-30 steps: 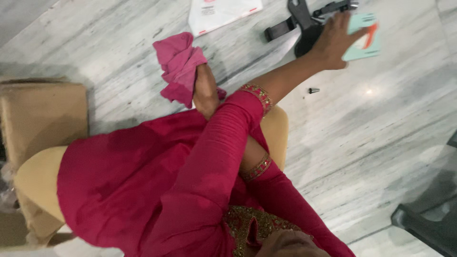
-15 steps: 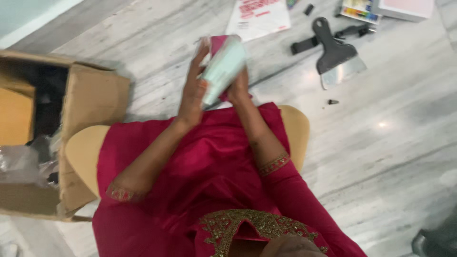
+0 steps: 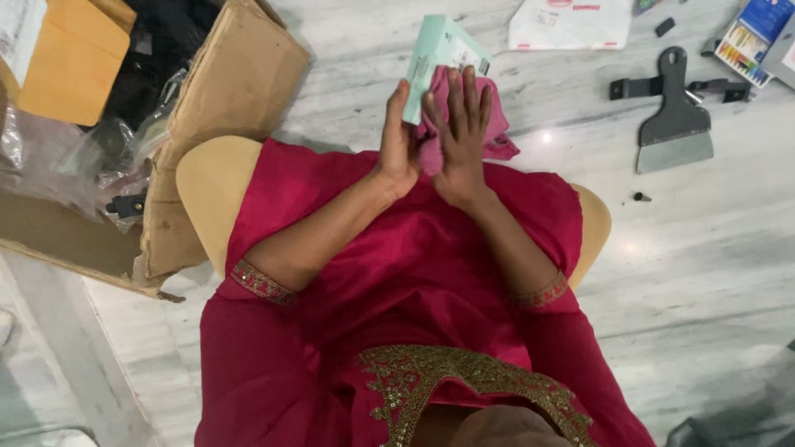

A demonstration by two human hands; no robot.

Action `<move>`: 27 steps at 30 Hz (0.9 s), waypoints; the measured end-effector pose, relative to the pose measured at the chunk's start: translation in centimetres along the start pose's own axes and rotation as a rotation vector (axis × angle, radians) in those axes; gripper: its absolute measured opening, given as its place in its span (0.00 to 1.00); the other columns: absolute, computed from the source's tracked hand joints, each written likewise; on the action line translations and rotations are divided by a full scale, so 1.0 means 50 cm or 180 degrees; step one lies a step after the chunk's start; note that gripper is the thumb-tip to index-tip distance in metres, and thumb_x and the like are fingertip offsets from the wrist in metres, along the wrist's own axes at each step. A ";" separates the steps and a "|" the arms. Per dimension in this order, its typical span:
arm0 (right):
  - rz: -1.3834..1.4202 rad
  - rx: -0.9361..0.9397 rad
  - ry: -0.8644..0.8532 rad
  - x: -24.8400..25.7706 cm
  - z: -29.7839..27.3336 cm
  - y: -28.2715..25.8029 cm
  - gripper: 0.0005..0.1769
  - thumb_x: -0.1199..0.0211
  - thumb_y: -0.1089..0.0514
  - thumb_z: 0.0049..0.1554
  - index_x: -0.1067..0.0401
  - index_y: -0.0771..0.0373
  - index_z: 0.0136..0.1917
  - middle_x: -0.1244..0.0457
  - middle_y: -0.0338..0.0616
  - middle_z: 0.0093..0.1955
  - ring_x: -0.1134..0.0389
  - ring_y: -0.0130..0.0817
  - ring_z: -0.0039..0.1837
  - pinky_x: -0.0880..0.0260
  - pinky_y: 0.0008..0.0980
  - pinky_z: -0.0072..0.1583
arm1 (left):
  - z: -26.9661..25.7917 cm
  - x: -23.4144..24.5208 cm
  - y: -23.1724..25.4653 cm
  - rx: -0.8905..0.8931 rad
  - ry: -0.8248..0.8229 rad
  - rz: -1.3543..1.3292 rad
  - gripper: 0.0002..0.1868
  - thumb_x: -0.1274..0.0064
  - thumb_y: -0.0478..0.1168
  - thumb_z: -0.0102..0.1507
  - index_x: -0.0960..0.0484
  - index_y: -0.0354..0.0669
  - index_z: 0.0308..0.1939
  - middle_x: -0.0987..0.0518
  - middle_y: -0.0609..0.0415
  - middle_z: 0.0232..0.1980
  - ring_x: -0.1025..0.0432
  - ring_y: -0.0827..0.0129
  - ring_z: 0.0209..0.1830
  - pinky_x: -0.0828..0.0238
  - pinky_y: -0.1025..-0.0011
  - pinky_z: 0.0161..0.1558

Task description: The person sits cross-legged and wipes various items with a pink cloth. They handle a plastic-wrapped object, a small black plastic piece, a cardboard box, a small white box, a metal scraper, and a colorful plastic toy, wiping each one before placing it into a cardboard box.

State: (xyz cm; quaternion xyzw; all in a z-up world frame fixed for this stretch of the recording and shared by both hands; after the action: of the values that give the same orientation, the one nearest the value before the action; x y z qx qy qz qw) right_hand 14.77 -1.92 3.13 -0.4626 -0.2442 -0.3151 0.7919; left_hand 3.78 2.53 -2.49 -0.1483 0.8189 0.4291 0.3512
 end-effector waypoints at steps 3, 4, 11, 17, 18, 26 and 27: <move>-0.0357 0.0182 0.0341 -0.029 -0.011 0.009 0.34 0.61 0.41 0.74 0.64 0.44 0.88 0.76 0.38 0.91 0.77 0.43 0.89 0.81 0.51 0.86 | -0.015 0.005 -0.024 0.0064 -0.0249 0.0255 0.51 0.59 0.72 0.66 0.51 0.44 0.82 0.42 0.46 0.81 0.41 0.65 0.77 0.43 0.61 0.75; -0.0306 0.0002 0.0387 -0.023 -0.014 0.030 0.35 0.62 0.40 0.75 0.65 0.44 0.89 0.78 0.39 0.90 0.78 0.44 0.89 0.80 0.50 0.85 | -0.016 0.004 -0.034 0.0147 -0.0317 0.0435 0.52 0.59 0.73 0.66 0.53 0.45 0.82 0.44 0.47 0.81 0.42 0.65 0.77 0.42 0.60 0.74; 0.1409 -0.0346 0.0874 0.031 -0.008 0.086 0.46 0.55 0.31 0.72 0.73 0.48 0.89 0.79 0.37 0.89 0.71 0.39 0.89 0.62 0.45 0.86 | -0.012 -0.029 -0.063 0.0519 -0.0824 0.1127 0.55 0.61 0.76 0.64 0.51 0.42 0.83 0.39 0.29 0.77 0.42 0.42 0.77 0.38 0.50 0.70; 0.2002 -0.0041 0.0378 -0.042 -0.047 0.019 0.50 0.56 0.30 0.73 0.80 0.53 0.88 0.84 0.42 0.89 0.83 0.40 0.90 0.73 0.44 0.85 | -0.014 -0.067 0.017 -0.0525 -0.0969 0.1686 0.55 0.66 0.79 0.65 0.63 0.53 0.84 0.58 0.43 0.88 0.62 0.50 0.89 0.58 0.49 0.83; 0.1610 0.0152 0.0445 -0.034 -0.047 0.013 0.50 0.53 0.31 0.71 0.77 0.54 0.88 0.80 0.42 0.89 0.82 0.42 0.90 0.72 0.47 0.86 | -0.018 -0.075 0.019 -0.0612 -0.1080 0.1682 0.54 0.67 0.79 0.65 0.64 0.55 0.84 0.59 0.44 0.88 0.62 0.50 0.88 0.55 0.46 0.81; 0.0681 -0.0002 0.0691 -0.007 -0.057 0.035 0.38 0.52 0.38 0.73 0.58 0.46 0.88 0.73 0.42 0.92 0.74 0.40 0.91 0.65 0.47 0.85 | -0.049 -0.073 0.020 -0.2098 -0.0530 0.4420 0.38 0.83 0.68 0.75 0.56 0.59 0.86 0.55 0.58 0.90 0.64 0.52 0.92 0.57 0.47 0.85; 0.0701 -0.0009 0.0684 -0.005 -0.062 0.036 0.39 0.51 0.37 0.72 0.60 0.46 0.88 0.75 0.42 0.92 0.76 0.40 0.90 0.65 0.48 0.86 | -0.056 -0.078 0.024 -0.2167 -0.0476 0.4461 0.37 0.83 0.68 0.76 0.54 0.60 0.86 0.55 0.54 0.90 0.62 0.50 0.90 0.56 0.47 0.85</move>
State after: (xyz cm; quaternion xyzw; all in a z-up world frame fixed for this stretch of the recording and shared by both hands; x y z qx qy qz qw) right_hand 16.20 -3.93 0.50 -0.4513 -0.1053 -0.2744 0.8425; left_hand 4.61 0.75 2.04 0.3331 0.5189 0.7872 -0.0122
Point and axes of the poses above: each hand's wrist, its own z-axis towards the middle knuckle, its own x-axis out of the back of the hand, y = z × x, the point moved 5 cm from there along z, towards the middle knuckle
